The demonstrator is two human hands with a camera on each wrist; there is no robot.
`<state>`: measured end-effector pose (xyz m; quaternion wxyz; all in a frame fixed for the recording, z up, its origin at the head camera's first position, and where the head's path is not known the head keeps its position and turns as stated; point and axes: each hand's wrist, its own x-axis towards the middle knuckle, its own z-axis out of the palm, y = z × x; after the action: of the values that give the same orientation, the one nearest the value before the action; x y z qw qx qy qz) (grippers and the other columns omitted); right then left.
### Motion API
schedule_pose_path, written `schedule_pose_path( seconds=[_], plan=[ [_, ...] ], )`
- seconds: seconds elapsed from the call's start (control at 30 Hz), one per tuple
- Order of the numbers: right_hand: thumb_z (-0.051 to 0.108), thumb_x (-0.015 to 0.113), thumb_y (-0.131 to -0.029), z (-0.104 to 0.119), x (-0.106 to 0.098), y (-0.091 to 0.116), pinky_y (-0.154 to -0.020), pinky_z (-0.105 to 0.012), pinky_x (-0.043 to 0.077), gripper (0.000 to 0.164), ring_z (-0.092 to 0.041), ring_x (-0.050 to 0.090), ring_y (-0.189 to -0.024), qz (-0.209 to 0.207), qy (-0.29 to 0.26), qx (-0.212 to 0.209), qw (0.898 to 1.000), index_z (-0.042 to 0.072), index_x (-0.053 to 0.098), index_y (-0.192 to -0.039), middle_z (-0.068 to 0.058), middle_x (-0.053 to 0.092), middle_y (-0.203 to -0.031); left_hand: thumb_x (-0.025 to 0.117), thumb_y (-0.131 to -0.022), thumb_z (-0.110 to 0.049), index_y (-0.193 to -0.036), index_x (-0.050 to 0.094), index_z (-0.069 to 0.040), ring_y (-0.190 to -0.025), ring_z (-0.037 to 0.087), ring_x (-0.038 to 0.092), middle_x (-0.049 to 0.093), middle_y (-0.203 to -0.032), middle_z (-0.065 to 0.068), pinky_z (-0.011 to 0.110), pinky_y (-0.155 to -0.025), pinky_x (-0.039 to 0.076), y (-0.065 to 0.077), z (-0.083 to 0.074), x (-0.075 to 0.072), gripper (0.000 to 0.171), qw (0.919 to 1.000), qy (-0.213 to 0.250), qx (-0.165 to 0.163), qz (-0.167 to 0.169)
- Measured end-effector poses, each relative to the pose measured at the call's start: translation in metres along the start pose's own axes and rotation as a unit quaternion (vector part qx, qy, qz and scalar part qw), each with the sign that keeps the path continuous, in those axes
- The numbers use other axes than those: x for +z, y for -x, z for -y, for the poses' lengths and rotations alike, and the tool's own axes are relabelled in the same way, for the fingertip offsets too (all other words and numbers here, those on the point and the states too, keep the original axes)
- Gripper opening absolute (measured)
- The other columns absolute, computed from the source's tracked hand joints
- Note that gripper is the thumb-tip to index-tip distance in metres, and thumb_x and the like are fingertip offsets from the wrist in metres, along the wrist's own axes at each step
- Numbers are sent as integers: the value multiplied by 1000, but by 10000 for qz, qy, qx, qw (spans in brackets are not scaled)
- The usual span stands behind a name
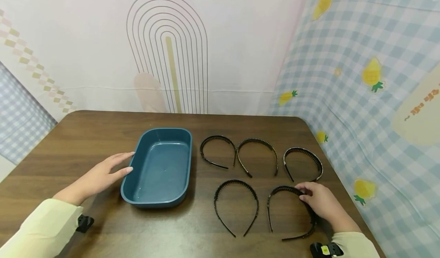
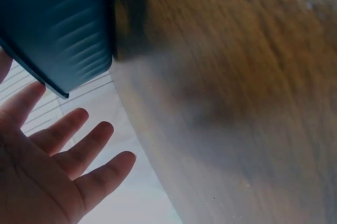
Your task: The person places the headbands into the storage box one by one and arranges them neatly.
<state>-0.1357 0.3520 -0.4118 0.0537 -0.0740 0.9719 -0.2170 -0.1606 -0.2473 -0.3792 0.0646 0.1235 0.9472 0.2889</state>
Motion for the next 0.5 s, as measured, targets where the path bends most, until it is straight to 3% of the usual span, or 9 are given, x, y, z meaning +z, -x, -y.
schedule_pose_path(
  seconds=[0.23,0.5],
  plan=[
    [2,70,-85,0,-3,2,-73,-43,52,23,-34,65,-92,-75,11,-64,10000,-1,68,-107,-18,68,-103,50,-98,-49,-148,38,-8,-132,50,35,34,-148,28,68,-101,32,-1,-1,0,66,9999,-79,94,-30],
    [2,69,-84,10,-8,-1,-70,-41,52,23,-32,64,-91,-227,54,-140,9996,2,68,-107,-17,68,-104,49,-98,-52,-149,36,-8,-133,50,34,34,-148,27,69,-101,31,3,1,2,69,10000,-63,16,-44]
  ],
)
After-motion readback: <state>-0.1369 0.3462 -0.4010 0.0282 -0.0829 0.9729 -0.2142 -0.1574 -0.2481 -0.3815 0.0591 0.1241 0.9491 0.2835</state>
